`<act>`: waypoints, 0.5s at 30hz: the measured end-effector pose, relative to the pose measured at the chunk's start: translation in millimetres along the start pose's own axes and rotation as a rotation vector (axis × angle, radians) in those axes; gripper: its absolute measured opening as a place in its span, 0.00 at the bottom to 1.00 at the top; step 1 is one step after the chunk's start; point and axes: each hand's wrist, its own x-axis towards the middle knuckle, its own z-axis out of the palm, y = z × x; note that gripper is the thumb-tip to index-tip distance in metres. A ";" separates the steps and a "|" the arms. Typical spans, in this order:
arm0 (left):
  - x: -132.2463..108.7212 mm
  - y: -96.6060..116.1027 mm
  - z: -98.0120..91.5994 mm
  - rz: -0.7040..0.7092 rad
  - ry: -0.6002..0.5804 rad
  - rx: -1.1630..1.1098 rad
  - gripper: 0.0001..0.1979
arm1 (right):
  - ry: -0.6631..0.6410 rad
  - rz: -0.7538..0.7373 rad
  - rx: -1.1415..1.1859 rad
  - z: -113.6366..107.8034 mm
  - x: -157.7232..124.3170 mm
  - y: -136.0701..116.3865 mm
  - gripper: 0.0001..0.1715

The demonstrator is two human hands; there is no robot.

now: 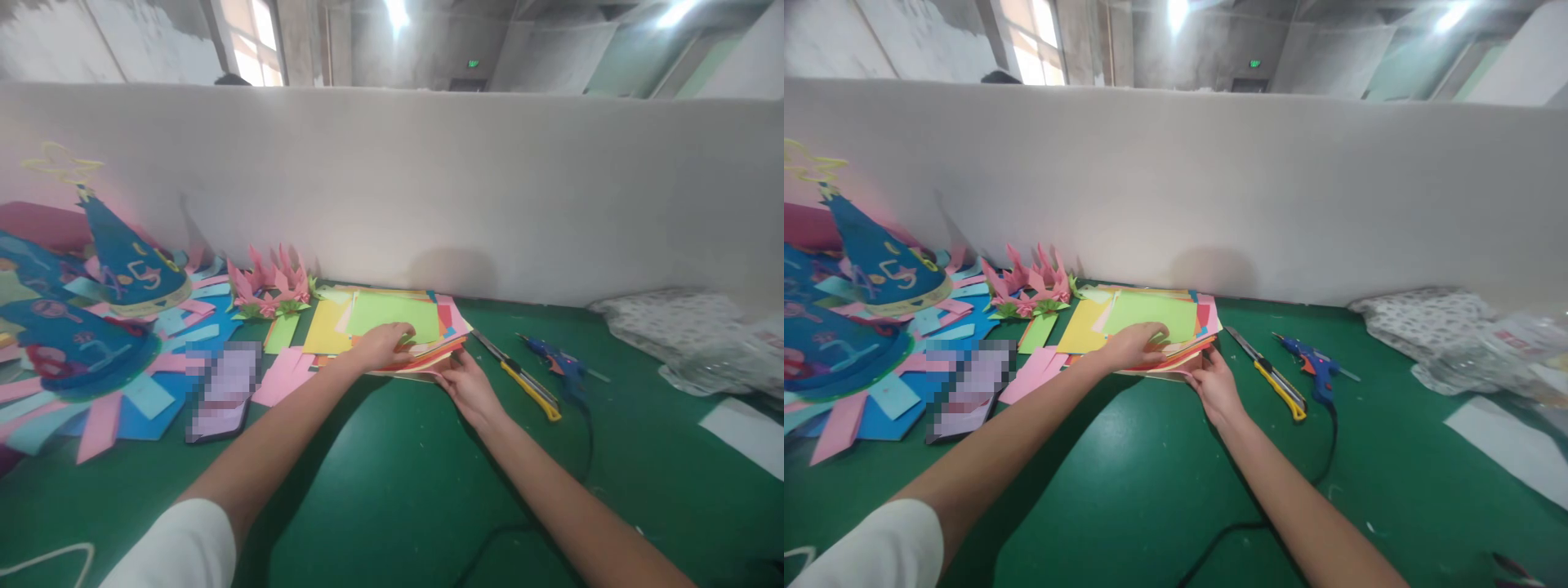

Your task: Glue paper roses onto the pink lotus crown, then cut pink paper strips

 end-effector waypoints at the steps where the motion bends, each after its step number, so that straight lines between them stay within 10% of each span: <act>1: -0.1 1.6 0.0 -0.001 -0.006 0.006 0.20 | -0.004 0.001 0.001 -0.4 0.0 0.0 0.34; 15: 1.7 -13.2 -4.4 0.029 0.000 -0.039 0.11 | 0.014 -0.035 0.005 -2.5 2.6 4.2 0.31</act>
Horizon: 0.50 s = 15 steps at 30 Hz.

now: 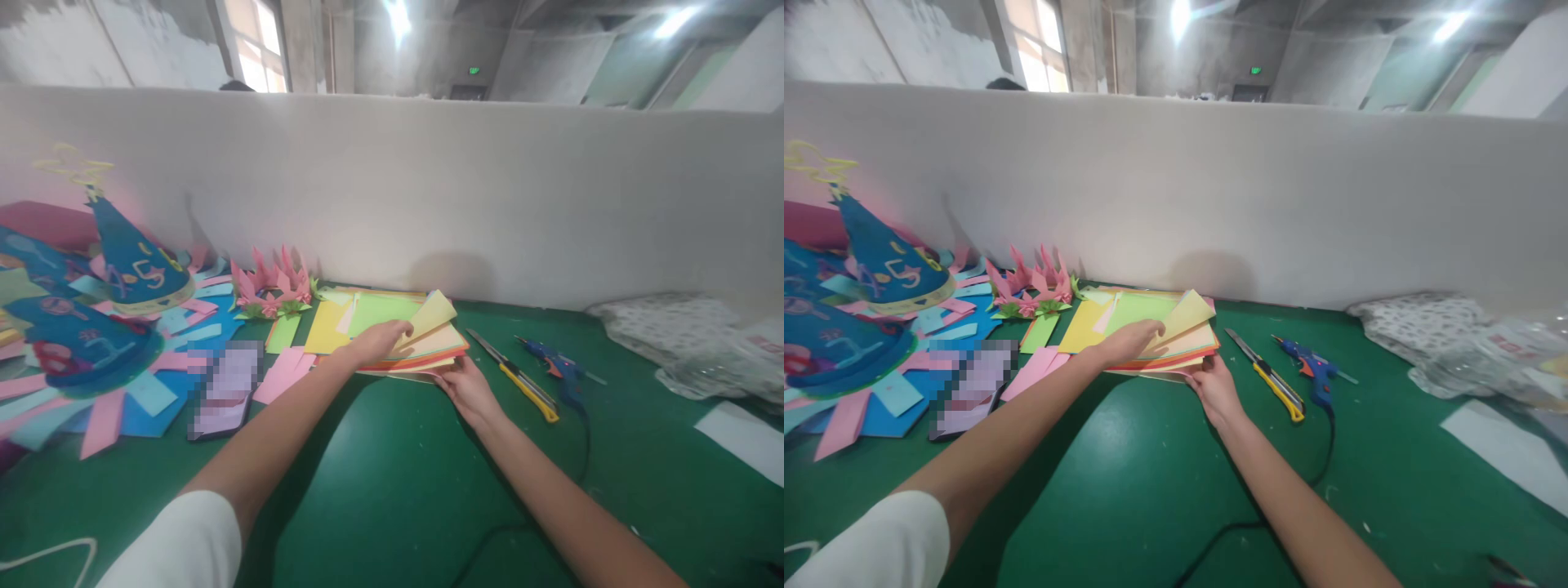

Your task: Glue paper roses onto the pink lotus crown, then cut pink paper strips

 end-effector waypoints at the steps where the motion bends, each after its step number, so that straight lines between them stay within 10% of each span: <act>1: 1.3 -0.8 0.7 0.007 0.001 -0.001 0.09 | 0.001 0.001 -0.001 -0.2 0.2 0.0 0.30; 15: -4.8 -2.4 0.6 -0.008 0.036 -0.123 0.27 | -0.032 -0.005 -0.017 0.1 -2.6 -2.9 0.30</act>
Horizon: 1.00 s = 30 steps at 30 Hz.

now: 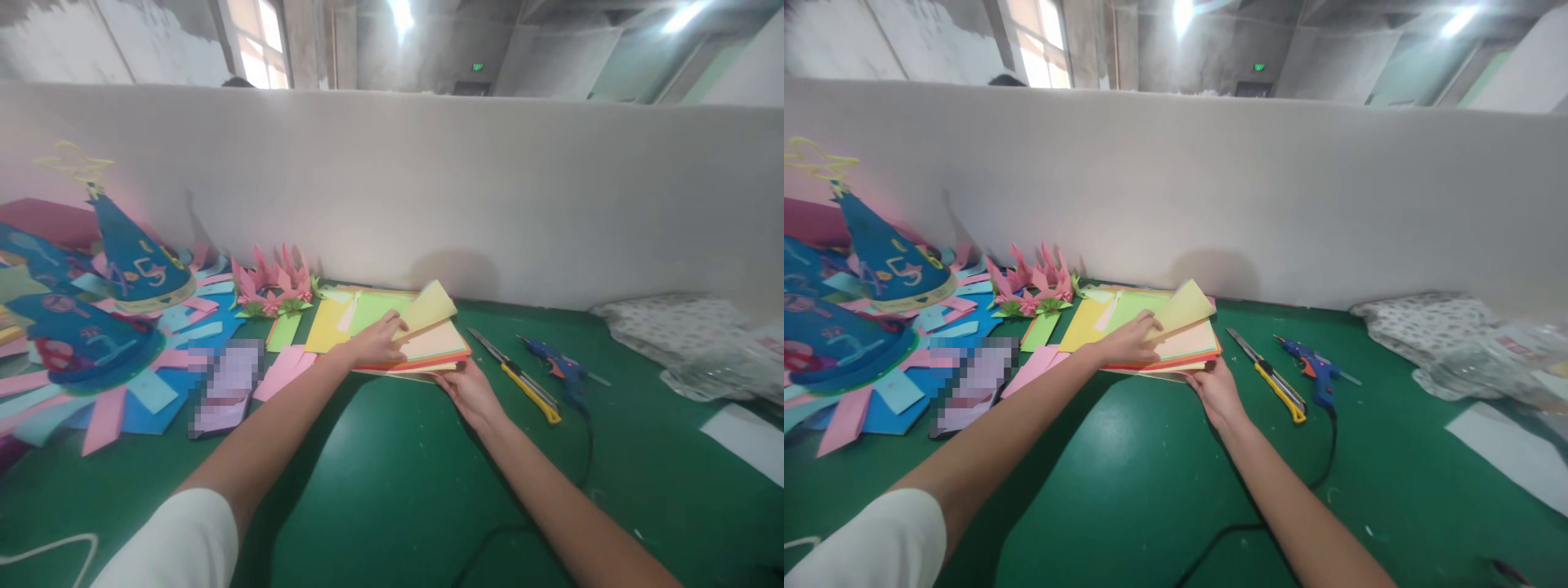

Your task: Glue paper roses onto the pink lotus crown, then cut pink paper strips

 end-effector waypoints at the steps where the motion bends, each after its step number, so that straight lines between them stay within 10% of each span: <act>1: -0.5 -1.2 0.3 -0.003 -0.003 -0.005 0.29 | -0.001 -0.001 -0.002 0.0 -0.1 -0.2 0.30; 25: 42.6 37.2 28.3 -0.064 0.011 0.100 0.17 | -0.050 0.022 0.018 5.2 -9.2 -3.7 0.47; 30: 42.1 33.5 21.8 -0.165 0.134 0.015 0.20 | -0.017 -0.030 -0.023 5.6 -8.6 -2.7 0.34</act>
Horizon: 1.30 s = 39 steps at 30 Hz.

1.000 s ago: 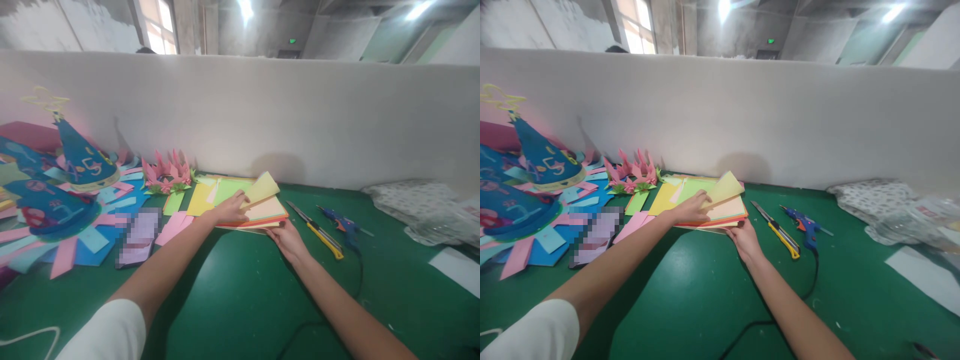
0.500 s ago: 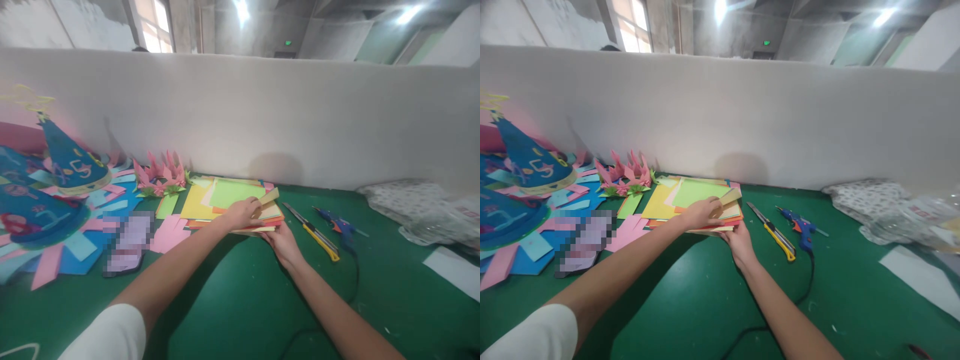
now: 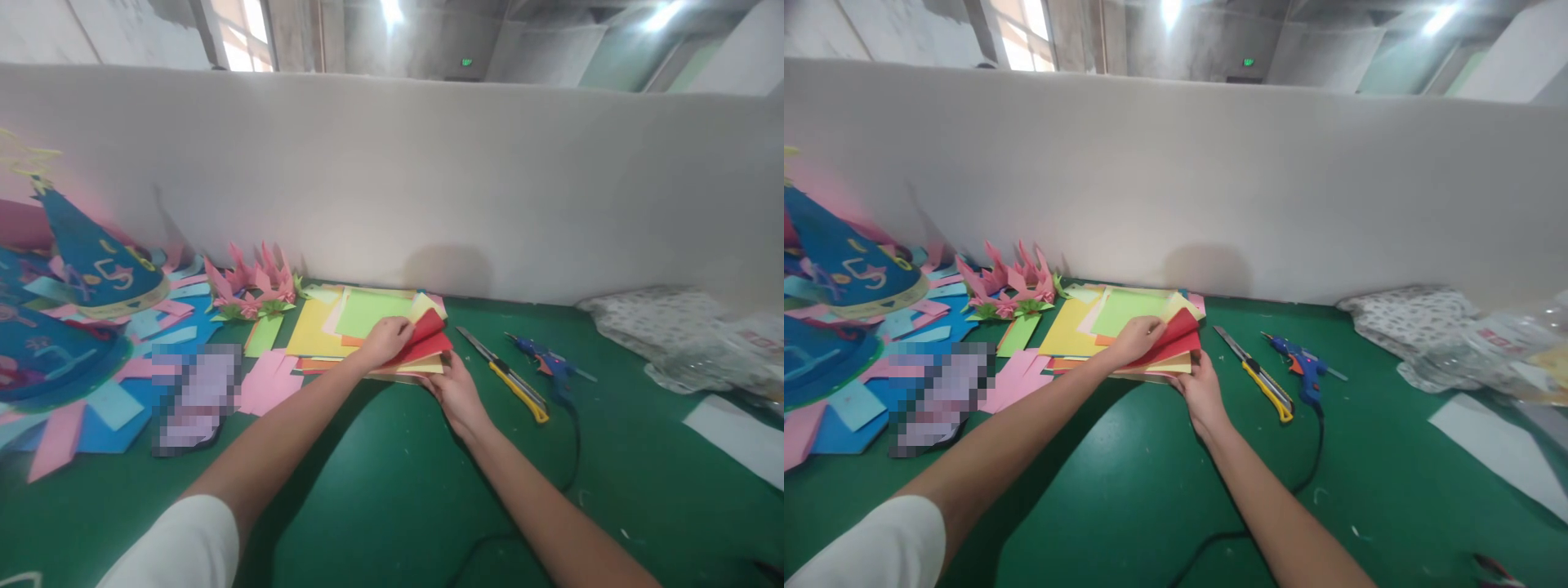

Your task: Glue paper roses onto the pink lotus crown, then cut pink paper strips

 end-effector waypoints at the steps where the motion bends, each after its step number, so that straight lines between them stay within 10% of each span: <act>1: -1.9 0.5 -2.6 -0.025 0.028 -0.015 0.20 | 0.006 -0.014 -0.006 0.1 0.3 0.3 0.31; 8: -31.8 5.6 -18.9 0.285 -0.170 -0.215 0.32 | -0.023 -0.094 -0.051 1.9 5.6 -4.9 0.29; 15: -27.7 -6.7 -15.2 0.069 -0.126 -0.302 0.30 | -0.005 -0.186 -0.260 5.3 15.2 -13.6 0.29; 22: -49.6 -9.1 -9.1 0.343 0.024 -0.029 0.14 | -0.185 -0.205 -0.645 -10.5 -5.4 -25.2 0.13; 29: -53.4 1.7 6.5 0.060 0.042 0.338 0.10 | -0.250 -0.408 -0.704 -6.9 -8.7 -26.5 0.12; 39: -30.9 15.1 -9.0 0.041 -0.044 0.436 0.10 | -0.284 -0.770 -0.776 -2.2 -74.1 -70.9 0.04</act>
